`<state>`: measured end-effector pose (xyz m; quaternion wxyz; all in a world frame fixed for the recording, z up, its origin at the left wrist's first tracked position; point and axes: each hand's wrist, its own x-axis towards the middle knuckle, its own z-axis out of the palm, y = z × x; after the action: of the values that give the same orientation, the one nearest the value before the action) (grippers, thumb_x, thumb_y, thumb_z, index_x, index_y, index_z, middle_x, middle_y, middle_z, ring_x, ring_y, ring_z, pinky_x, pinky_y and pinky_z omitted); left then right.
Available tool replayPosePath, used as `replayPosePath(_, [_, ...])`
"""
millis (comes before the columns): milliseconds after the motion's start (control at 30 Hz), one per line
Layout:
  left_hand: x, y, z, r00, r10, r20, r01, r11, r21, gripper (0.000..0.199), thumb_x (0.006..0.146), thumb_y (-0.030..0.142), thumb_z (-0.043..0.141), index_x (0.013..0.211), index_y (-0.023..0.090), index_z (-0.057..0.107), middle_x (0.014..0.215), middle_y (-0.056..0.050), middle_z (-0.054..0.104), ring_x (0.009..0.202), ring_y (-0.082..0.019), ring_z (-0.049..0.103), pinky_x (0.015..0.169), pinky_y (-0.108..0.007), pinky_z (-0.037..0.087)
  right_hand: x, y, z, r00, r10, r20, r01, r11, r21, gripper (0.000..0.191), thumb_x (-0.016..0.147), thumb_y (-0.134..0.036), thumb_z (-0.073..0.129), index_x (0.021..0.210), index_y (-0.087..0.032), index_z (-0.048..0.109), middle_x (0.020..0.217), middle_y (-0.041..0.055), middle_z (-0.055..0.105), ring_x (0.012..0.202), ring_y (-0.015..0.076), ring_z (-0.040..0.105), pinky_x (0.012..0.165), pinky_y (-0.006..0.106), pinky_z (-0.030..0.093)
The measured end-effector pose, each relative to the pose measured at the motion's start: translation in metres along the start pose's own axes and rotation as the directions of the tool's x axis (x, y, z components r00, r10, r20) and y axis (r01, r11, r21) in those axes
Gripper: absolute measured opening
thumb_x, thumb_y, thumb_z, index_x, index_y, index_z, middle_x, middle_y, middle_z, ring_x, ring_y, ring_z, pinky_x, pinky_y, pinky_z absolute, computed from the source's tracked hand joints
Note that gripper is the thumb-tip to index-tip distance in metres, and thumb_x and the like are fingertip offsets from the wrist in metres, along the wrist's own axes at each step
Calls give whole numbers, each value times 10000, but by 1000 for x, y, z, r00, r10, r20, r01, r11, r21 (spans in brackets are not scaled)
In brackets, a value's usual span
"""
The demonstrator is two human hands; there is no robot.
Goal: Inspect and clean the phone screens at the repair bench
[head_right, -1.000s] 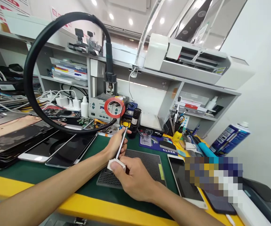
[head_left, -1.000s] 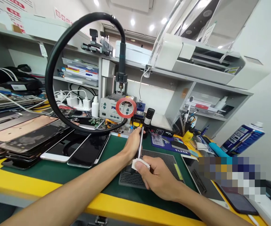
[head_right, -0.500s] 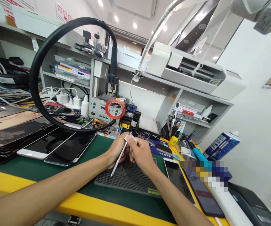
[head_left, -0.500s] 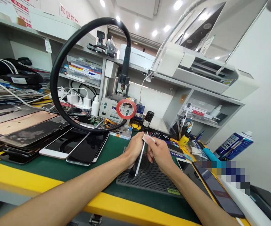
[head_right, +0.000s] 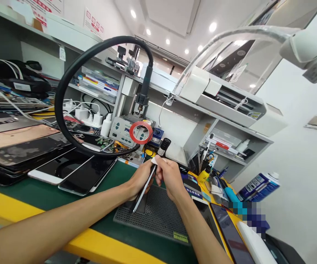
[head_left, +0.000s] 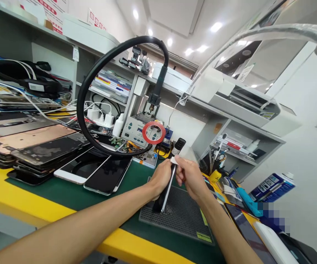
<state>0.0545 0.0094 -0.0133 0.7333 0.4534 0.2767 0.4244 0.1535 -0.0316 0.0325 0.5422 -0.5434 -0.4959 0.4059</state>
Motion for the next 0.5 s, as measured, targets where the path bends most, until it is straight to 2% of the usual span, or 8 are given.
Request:
replayPosePath(67, [1, -1, -2, 1000, 12, 1, -12, 1000, 17, 392, 891, 548, 468, 764, 202, 599, 504, -4, 552, 389, -108, 423, 441, -221, 340, 0, 2, 3, 1000, 21, -6, -22, 999, -50, 554, 792, -599, 680, 549, -176, 418, 394, -61, 366, 325, 61, 376, 353, 179, 276])
replayPosePath(200, [1, -4, -3, 1000, 15, -5, -14, 999, 33, 393, 887, 546, 466, 744, 202, 587, 503, -10, 565, 389, -111, 447, 426, -213, 332, -2, 7, 7, 997, 81, -4, -81, 996, 23, 575, 743, -613, 721, 532, -177, 411, 375, -71, 340, 304, 56, 345, 339, 180, 267])
replayPosePath(300, [1, -5, -4, 1000, 12, -14, -11, 999, 36, 373, 881, 536, 467, 772, 203, 593, 487, -3, 550, 390, -119, 461, 419, -211, 330, -6, 8, 10, 991, 126, 33, -128, 990, 60, 588, 705, -600, 758, 500, -176, 406, 352, -68, 326, 288, 54, 335, 331, 180, 253])
replayPosePath(500, [2, -4, -7, 998, 27, -51, -24, 998, 55, 369, 863, 549, 483, 899, 211, 625, 502, 19, 524, 448, -142, 501, 458, -227, 383, -20, 14, 15, 973, 191, 132, -192, 981, -3, 687, 767, -683, 675, 418, -164, 388, 303, -39, 319, 246, 57, 342, 314, 170, 210])
